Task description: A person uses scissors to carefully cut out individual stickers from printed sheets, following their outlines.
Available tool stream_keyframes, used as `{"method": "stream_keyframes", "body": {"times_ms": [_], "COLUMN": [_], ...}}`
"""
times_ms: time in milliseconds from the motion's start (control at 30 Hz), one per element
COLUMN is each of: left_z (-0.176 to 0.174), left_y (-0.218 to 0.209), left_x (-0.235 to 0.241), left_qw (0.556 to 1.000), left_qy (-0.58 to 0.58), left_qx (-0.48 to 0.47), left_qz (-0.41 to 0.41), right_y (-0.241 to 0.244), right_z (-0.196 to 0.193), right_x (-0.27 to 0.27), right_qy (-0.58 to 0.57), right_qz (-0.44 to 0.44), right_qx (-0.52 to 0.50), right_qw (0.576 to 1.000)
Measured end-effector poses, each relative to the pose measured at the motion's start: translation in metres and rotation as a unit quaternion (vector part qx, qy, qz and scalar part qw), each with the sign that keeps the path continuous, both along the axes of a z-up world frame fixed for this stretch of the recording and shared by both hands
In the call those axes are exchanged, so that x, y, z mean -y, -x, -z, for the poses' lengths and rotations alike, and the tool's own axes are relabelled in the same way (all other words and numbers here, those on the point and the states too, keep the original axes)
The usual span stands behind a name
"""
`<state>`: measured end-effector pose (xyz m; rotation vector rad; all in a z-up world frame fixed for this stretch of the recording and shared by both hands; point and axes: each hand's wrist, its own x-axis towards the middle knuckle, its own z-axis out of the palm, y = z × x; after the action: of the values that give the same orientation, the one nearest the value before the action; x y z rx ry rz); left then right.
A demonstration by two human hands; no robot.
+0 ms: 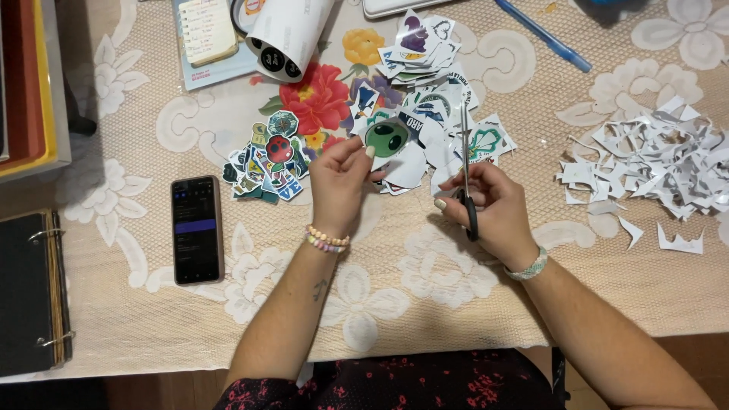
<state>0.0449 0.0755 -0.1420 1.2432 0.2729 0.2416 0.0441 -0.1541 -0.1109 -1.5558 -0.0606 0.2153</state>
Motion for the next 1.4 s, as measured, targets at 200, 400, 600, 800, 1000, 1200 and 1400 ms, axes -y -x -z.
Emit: {"method": "stream_keyframes", "body": {"times_ms": [200, 400, 600, 800, 1000, 1200, 1400], "left_z": [-0.030, -0.023, -0.030, -0.036, -0.043, -0.034, -0.012], "left_y": [0.049, 0.055, 0.049, 0.053, 0.055, 0.060, 0.053], "left_x": [0.026, 0.030, 0.022, 0.021, 0.029, 0.031, 0.027], "left_qw": [0.996, 0.981, 0.962, 0.953, 0.976, 0.977, 0.975], "left_qy": [0.018, -0.158, -0.178, -0.111, -0.006, -0.039, -0.047], "left_qx": [-0.063, 0.026, 0.090, 0.061, -0.006, 0.030, 0.037], "left_qz": [0.055, 0.110, 0.185, 0.275, 0.219, 0.205, 0.213], "right_y": [0.004, 0.006, 0.001, 0.000, 0.001, 0.004, 0.005], "right_z": [0.009, 0.003, -0.003, 0.002, 0.002, 0.005, 0.002], "right_x": [-0.001, 0.000, 0.003, -0.001, -0.001, -0.005, -0.008], "right_qy": [-0.060, -0.056, -0.104, -0.137, -0.114, -0.102, -0.087], "right_qz": [-0.010, 0.015, -0.026, -0.044, -0.046, -0.055, -0.052], "right_qx": [-0.005, 0.001, -0.058, -0.079, -0.059, -0.054, -0.045], "right_qw": [0.998, 0.998, 0.993, 0.986, 0.991, 0.992, 0.994]}}
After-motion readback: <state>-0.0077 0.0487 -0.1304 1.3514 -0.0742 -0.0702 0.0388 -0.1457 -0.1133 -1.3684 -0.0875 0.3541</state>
